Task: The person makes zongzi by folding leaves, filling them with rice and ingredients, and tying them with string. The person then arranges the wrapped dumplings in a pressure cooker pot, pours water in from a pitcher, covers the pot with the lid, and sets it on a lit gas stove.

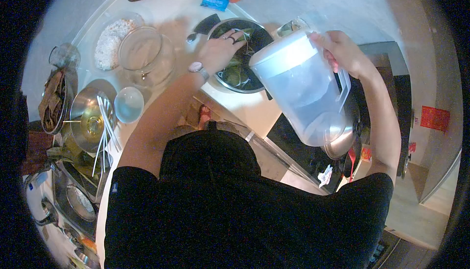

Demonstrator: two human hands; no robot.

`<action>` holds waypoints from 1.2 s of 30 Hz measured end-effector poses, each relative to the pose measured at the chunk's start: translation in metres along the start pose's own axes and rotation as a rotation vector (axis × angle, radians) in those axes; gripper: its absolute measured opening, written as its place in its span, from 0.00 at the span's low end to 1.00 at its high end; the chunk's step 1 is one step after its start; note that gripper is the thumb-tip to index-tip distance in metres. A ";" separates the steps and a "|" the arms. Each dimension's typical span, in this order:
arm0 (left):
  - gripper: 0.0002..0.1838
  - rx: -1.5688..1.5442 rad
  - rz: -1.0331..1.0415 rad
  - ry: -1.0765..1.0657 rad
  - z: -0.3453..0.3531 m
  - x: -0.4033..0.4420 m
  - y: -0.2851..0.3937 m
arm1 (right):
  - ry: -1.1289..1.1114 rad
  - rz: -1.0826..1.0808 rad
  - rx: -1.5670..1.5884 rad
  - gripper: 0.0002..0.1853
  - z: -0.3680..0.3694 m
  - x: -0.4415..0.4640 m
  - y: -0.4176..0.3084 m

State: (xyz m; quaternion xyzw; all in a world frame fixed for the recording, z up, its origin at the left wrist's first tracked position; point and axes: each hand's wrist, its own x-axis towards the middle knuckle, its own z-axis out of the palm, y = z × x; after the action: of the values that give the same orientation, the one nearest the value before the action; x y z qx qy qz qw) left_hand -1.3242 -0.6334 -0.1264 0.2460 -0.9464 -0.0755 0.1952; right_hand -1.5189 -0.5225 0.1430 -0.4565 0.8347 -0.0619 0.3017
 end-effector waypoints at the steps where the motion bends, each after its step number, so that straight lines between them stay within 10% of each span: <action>1: 0.22 0.000 -0.005 0.001 -0.002 -0.001 0.000 | -0.003 -0.003 -0.003 0.24 0.000 0.001 -0.003; 25: 0.28 0.013 -0.096 -0.045 0.001 0.000 0.000 | -0.023 -0.220 -0.204 0.28 -0.019 0.033 -0.060; 36: 0.16 -0.244 -0.262 0.078 0.002 -0.001 -0.001 | -0.109 -0.228 -0.213 0.25 -0.002 0.020 -0.084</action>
State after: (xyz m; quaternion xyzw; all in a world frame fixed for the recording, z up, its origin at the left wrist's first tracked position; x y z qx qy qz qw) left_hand -1.3241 -0.6339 -0.1283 0.3446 -0.8817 -0.2050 0.2485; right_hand -1.4672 -0.5873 0.1677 -0.5802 0.7618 0.0179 0.2876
